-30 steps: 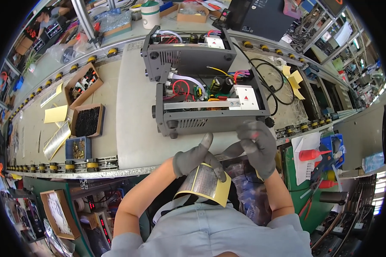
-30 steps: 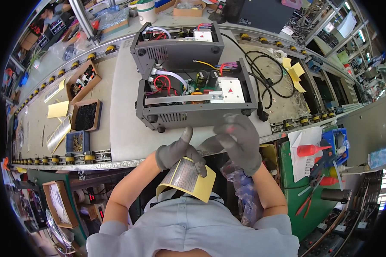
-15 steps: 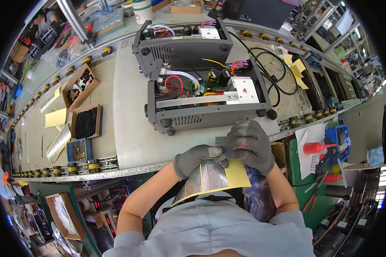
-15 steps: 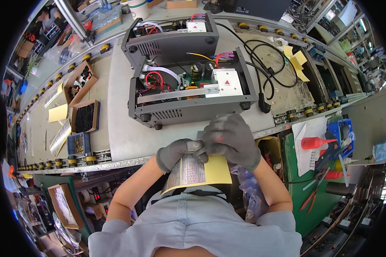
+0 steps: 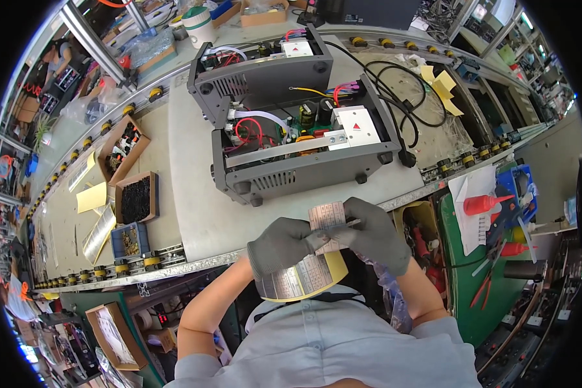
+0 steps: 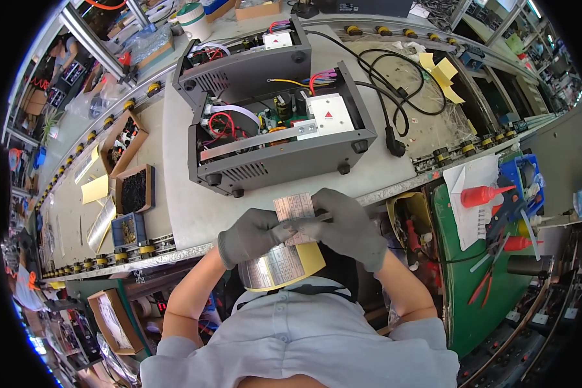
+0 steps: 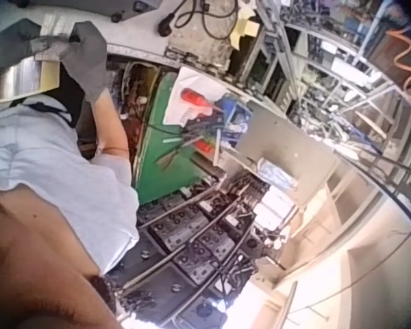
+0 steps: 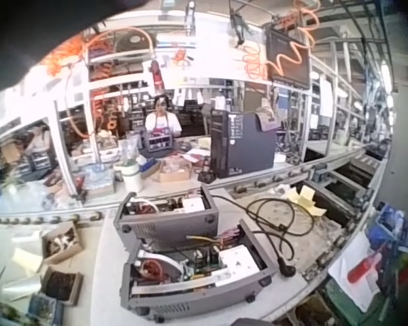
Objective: Assembling electrical components, applying adhesive labels, and using tools to secure parts inside an inverter housing.
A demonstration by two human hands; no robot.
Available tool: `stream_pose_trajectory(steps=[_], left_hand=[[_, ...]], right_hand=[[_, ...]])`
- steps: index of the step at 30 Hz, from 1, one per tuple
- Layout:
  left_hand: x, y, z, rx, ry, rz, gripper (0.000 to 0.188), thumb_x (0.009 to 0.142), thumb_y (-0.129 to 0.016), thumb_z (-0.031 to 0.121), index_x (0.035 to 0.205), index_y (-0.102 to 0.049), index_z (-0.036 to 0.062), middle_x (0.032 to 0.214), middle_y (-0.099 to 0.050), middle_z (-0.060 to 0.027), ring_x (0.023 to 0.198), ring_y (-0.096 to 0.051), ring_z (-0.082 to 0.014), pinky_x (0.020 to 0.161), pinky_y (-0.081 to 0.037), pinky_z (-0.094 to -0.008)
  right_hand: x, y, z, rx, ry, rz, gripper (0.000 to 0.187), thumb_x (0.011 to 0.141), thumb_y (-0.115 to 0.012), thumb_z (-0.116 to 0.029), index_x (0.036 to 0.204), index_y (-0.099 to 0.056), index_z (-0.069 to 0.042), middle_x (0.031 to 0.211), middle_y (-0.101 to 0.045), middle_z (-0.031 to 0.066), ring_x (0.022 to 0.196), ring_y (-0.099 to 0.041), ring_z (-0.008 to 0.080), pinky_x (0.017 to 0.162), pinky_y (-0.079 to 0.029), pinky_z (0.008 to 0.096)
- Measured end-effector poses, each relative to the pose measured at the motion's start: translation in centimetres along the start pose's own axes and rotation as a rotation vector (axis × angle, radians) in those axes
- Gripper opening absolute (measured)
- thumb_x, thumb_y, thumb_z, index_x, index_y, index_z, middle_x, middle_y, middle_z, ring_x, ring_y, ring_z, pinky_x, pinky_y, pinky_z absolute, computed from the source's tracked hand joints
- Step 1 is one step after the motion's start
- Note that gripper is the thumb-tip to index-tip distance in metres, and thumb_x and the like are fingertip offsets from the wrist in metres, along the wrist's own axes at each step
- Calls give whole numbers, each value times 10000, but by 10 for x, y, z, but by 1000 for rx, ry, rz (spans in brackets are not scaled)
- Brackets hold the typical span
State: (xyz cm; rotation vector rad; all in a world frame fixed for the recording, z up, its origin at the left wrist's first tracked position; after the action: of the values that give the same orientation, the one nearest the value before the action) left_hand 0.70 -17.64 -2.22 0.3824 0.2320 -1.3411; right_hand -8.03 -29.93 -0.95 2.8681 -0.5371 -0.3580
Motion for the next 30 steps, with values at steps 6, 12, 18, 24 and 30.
stream_pose_trajectory(steps=[6, 12, 18, 24, 30], left_hand=[[-32, 22, -31, 189, 22, 162, 376, 877, -555, 396, 980, -679, 56, 856, -669, -154, 797, -643, -269, 760, -484, -339], [-48, 25, -49, 312, 50, 366, 312, 855, -554, 354, 1003, -676, 108, 926, -669, -116, 847, -633, -296, 768, -488, -353], [-41, 20, -36, 556, 111, 445, 431, 845, -562, 394, 1216, -558, 175, 863, -656, -133, 782, -632, -317, 695, -496, -400], [-32, 14, -19, 648, -15, 497, 599, 851, -562, 404, 1383, -353, 223, 787, -629, -128, 685, -623, -335, 616, -491, -426], [-21, 9, -8, 716, -73, 508, 676, 850, -571, 400, 1424, -261, 224, 768, -615, -122, 632, -616, -331, 559, -485, -425]], right_hand=[[23, -9, -12, -285, 471, 341, 246, 678, -723, -169, 743, -571, 12, 734, -547, 132, 694, -526, 303, 613, -420, 378], [30, -14, 1, -349, 593, 591, 254, 689, -731, -196, 746, -572, -7, 789, -554, 119, 720, -517, 302, 634, -415, 386], [36, -17, -14, -476, 719, 649, 244, 708, -716, -193, 745, -559, -9, 779, -533, 124, 741, -509, 316, 661, -405, 405], [36, -15, -11, -488, 678, 668, 249, 735, -695, -219, 749, -561, -10, 775, -527, 124, 740, -496, 318, 658, -389, 411], [37, -14, -7, -456, 680, 698, 257, 736, -699, -236, 762, -571, -15, 773, -521, 124, 735, -492, 319, 650, -383, 416]])
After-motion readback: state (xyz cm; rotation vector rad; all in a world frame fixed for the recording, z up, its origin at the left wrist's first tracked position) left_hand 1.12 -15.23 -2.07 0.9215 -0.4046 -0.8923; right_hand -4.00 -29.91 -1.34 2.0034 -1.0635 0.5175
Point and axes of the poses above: each hand's wrist, its own x-axis towards the middle knuckle, its own y-axis out of the back of the hand, z = x × y, the point moved 7 cm from there along x, towards the middle knuckle
